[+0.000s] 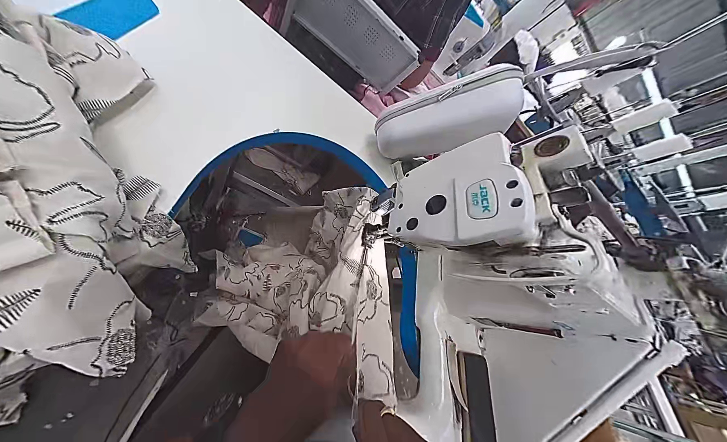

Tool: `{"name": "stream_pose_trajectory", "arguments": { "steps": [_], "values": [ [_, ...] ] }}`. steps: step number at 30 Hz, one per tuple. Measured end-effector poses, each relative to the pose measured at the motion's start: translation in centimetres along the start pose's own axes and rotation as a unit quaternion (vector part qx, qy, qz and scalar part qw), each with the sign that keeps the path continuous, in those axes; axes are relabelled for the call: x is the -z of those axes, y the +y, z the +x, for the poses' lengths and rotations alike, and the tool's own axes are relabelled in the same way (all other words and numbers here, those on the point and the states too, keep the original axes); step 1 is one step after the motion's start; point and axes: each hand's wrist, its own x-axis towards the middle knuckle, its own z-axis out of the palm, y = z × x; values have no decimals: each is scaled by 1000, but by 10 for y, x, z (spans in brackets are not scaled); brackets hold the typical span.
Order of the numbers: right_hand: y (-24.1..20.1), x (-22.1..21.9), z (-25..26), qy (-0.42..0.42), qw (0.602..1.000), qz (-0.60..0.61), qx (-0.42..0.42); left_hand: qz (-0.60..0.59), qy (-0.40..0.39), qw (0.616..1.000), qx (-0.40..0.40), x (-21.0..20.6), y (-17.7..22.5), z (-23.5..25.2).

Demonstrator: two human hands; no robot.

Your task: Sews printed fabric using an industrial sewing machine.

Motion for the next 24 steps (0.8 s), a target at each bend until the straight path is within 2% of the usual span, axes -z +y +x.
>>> {"name": "stream_pose_trajectory", "arguments": {
  "steps": [4,8,13,20,24],
  "values": [
    [-2,-9,10,75,996,-42,2,13,-31,999,-21,10,10,-10],
    [-2,-18,17,175,982,-76,5,75,7,996,-52,3,4,-2],
    [1,-34,35,262,963,-62,-30,35,28,998,-47,-9,-7,0],
    [8,-40,69,307,947,-65,-63,-94,35,994,39,-24,-19,19],
    [22,-46,88,337,938,-27,-77,-161,5,981,106,-29,-27,40]
  ]
}}
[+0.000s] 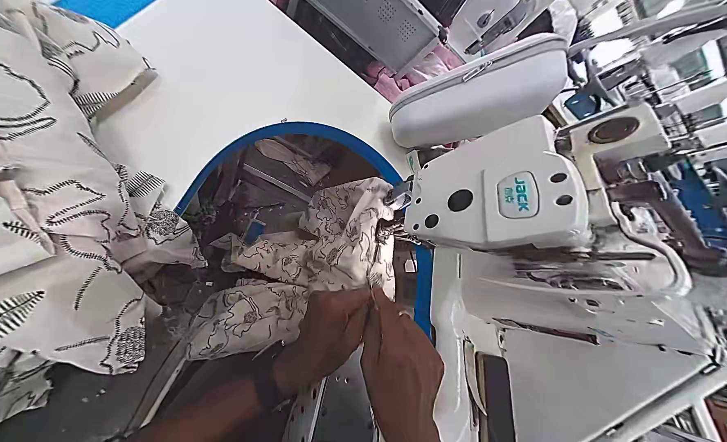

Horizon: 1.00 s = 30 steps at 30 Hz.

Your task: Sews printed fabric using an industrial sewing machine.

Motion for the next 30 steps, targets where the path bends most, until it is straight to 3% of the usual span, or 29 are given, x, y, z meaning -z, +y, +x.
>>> {"name": "stream_pose_trajectory", "arguments": {
  "steps": [3,6,8,10,13,18,23,26,28,30],
  "values": [
    [25,11,-36,-85,991,85,-61,-15,-91,991,97,16,14,2],
    [38,31,-56,-125,968,205,-69,16,-138,988,69,26,24,-17],
    [26,36,-44,-92,980,175,11,13,-135,990,26,25,19,-23],
    [16,25,-28,-47,990,94,95,-45,-157,986,36,25,9,-14],
    [8,12,-11,-20,991,25,133,-79,-127,987,66,19,-2,2],
    [18,10,-14,10,998,17,59,25,-126,988,87,21,28,-9],
    [11,-18,-11,31,996,84,-2,-37,-137,985,102,20,12,1],
    [15,-23,-7,36,992,122,-19,-7,-126,986,108,18,16,8],
    [24,-15,-14,13,993,112,-18,27,-139,985,101,26,29,-3],
    [35,-7,-19,-89,992,88,-35,41,-161,983,79,38,35,-20]
  ]
}}
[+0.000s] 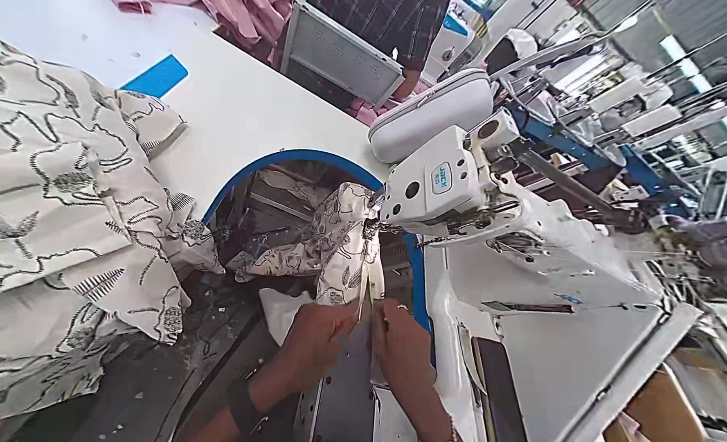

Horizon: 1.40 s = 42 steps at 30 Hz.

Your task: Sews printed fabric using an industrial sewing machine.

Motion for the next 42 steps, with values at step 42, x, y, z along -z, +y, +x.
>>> {"name": "stream_pose_trajectory", "arguments": {
  "steps": [42],
  "values": [
    [-23,67,-25,-163,977,59,123,78,40,992,-89,-4,-9,11]
  ]
}}
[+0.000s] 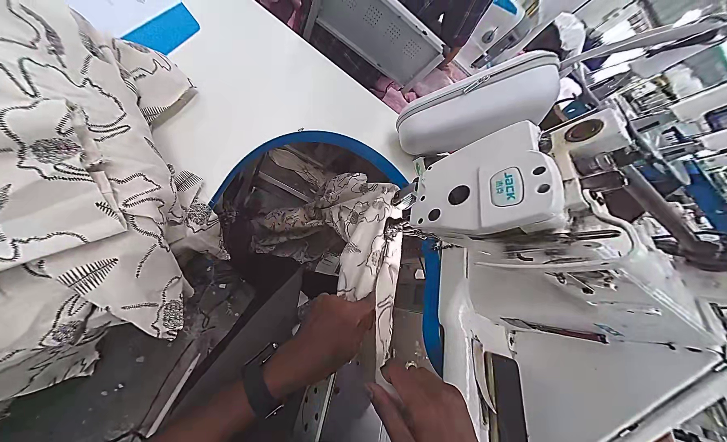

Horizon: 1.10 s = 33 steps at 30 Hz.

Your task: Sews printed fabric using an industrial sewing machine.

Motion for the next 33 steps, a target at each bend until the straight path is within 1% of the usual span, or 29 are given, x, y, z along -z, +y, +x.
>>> {"name": "stream_pose_trajectory", "arguments": {
  "steps": [2,5,8,12,14,17,19,21,24,28,33],
  "values": [
    [-2,-2,2,28,999,27,-13,-9,-13,1000,-4,1,-1,-2],
    [-4,-8,2,94,994,51,-39,-14,-23,1000,-12,1,-1,-6],
    [-4,-16,0,153,986,51,-51,-9,-3,1000,-24,-5,-2,-11],
    [-5,-28,1,212,976,22,-53,-9,27,999,-31,-11,-3,-8],
    [-5,-36,1,246,968,-15,-40,-30,28,999,-18,-11,-3,-3],
    [0,-46,10,303,950,-76,12,-56,-2,998,24,-5,0,9],
    [6,-50,15,329,940,-85,29,-62,-14,997,40,-4,4,9],
    [11,-54,22,344,936,-71,32,-73,-10,997,34,-5,2,4],
    [21,-63,34,379,923,-52,43,-72,31,997,6,-12,0,-4],
    [31,-79,38,402,914,-28,46,29,154,986,-58,-31,-7,2],
    [42,-76,56,411,911,-19,31,133,192,968,-89,-33,-11,28]
  ]
}}
